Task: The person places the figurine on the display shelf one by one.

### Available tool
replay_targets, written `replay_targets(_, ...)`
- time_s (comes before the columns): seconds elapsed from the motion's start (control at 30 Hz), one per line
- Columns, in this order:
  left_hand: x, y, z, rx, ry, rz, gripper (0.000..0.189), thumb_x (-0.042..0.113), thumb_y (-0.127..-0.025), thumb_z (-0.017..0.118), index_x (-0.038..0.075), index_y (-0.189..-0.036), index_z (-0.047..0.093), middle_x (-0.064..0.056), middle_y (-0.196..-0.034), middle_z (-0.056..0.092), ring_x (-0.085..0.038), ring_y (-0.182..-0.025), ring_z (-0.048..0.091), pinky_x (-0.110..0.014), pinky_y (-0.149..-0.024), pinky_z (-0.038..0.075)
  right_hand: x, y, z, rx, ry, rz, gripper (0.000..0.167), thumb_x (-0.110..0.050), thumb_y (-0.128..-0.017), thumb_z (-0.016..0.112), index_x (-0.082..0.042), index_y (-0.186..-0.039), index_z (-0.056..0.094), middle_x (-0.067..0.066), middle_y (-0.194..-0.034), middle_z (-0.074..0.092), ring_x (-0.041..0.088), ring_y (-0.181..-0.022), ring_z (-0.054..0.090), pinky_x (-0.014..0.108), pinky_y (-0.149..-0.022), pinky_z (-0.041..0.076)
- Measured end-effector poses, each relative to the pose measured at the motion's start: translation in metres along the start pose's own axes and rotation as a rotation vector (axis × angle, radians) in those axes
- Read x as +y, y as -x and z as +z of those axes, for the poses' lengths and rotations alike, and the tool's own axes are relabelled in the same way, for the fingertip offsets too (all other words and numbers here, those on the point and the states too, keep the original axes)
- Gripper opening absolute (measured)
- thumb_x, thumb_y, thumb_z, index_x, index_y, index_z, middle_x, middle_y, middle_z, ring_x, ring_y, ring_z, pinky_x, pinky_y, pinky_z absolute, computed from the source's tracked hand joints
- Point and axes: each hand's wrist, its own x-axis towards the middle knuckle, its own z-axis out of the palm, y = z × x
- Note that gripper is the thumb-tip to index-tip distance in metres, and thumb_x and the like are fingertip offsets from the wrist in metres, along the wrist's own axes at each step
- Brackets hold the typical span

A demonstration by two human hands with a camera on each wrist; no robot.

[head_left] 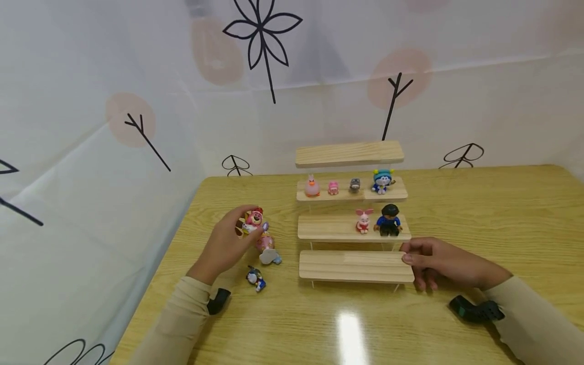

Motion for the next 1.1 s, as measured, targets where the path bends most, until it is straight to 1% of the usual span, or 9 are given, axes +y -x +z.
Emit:
replay_targets(0.1, 0.007, 0.0, 0.002, 0.024, 0.009, 0.033, 0.051, 0.031, -0.095, 0.07, 0.02, -0.142, 0.052, -0.001, -0.121, 0.06, -0.017, -0.093, 0.059, -0.033, -0.077, 0.055, 0.0, 0.0, 0.0, -0.002, 0.003, 0.003, 0.023, -0.015, -0.11, 0.035, 0.002, -0.119, 0.048, 0.006, -0.077, 0.069, 0.017, -0.065, 0.067, 0.037, -0.054, 0.058)
replay_targets(0.27, 0.019, -0.001, 0.008, 0.067, 0.025, 0.093, 0.053, 0.028, -0.095, 0.071, 0.016, -0.143, 0.052, -0.002, -0.122, 0.06, -0.017, -0.094, 0.059, -0.035, -0.076, 0.057, 0.0, 0.0, -0.001, 0.002, 0.013, 0.006, 0.023, -0.015, -0.11, 0.036, 0.003, -0.119, 0.047, 0.007, -0.077, 0.069, 0.02, -0.064, 0.067, 0.038, -0.054, 0.058)
replay_targets(0.43, 0.029, -0.002, 0.012, 0.126, 0.062, 0.16, 0.053, 0.025, -0.094, 0.072, 0.016, -0.142, 0.053, -0.003, -0.126, 0.06, -0.017, -0.095, 0.059, -0.037, -0.076, 0.058, -0.001, -0.001, -0.001, 0.01, 0.051, 0.016, 0.027, -0.018, -0.111, 0.036, 0.005, -0.12, 0.047, 0.008, -0.077, 0.069, 0.021, -0.063, 0.066, 0.039, -0.054, 0.058)
replay_targets(0.47, 0.032, -0.002, 0.012, 0.134, 0.071, 0.176, 0.053, 0.025, -0.094, 0.072, 0.016, -0.142, 0.053, -0.004, -0.127, 0.059, -0.016, -0.095, 0.058, -0.036, -0.076, 0.058, -0.001, -0.001, -0.001, 0.007, 0.052, 0.014, 0.027, -0.018, -0.111, 0.036, 0.005, -0.12, 0.047, 0.008, -0.077, 0.069, 0.021, -0.063, 0.066, 0.039, -0.054, 0.058)
replay_targets(0.57, 0.04, -0.003, 0.015, 0.152, 0.095, 0.216, 0.053, 0.024, -0.093, 0.073, 0.015, -0.141, 0.053, -0.005, -0.127, 0.059, -0.015, -0.095, 0.058, -0.033, -0.074, 0.057, 0.0, -0.001, -0.002, 0.001, 0.047, 0.008, 0.027, -0.017, -0.111, 0.035, 0.005, -0.12, 0.047, 0.008, -0.078, 0.069, 0.02, -0.063, 0.066, 0.039, -0.055, 0.058)
replay_targets(0.67, 0.048, -0.004, 0.017, 0.166, 0.096, 0.254, 0.053, 0.022, -0.093, 0.073, 0.014, -0.141, 0.053, -0.005, -0.126, 0.059, -0.014, -0.095, 0.058, -0.029, -0.072, 0.056, 0.0, -0.001, -0.002, -0.004, 0.047, 0.004, 0.028, -0.017, -0.111, 0.034, 0.006, -0.121, 0.046, 0.008, -0.078, 0.069, 0.021, -0.063, 0.066, 0.039, -0.055, 0.058)
replay_targets(0.83, 0.057, -0.007, 0.023, 0.19, 0.104, 0.316, 0.055, 0.02, -0.09, 0.076, 0.012, -0.139, 0.053, -0.007, -0.123, 0.06, -0.015, -0.094, 0.06, -0.032, -0.068, 0.057, -0.001, -0.002, -0.002, 0.005, 0.063, 0.016, 0.029, -0.019, -0.111, 0.036, 0.005, -0.122, 0.047, 0.009, -0.077, 0.069, 0.022, -0.062, 0.066, 0.04, -0.054, 0.058)
replay_targets(1.1, 0.068, -0.014, 0.037, 0.232, 0.142, 0.431, 0.058, 0.017, -0.086, 0.08, 0.007, -0.136, 0.051, -0.007, -0.116, 0.062, -0.016, -0.092, 0.058, -0.027, -0.069, 0.056, 0.0, -0.001, -0.002, 0.002, 0.05, 0.025, 0.029, -0.019, -0.111, 0.035, 0.006, -0.122, 0.046, 0.008, -0.077, 0.069, 0.021, -0.062, 0.067, 0.04, -0.055, 0.058)
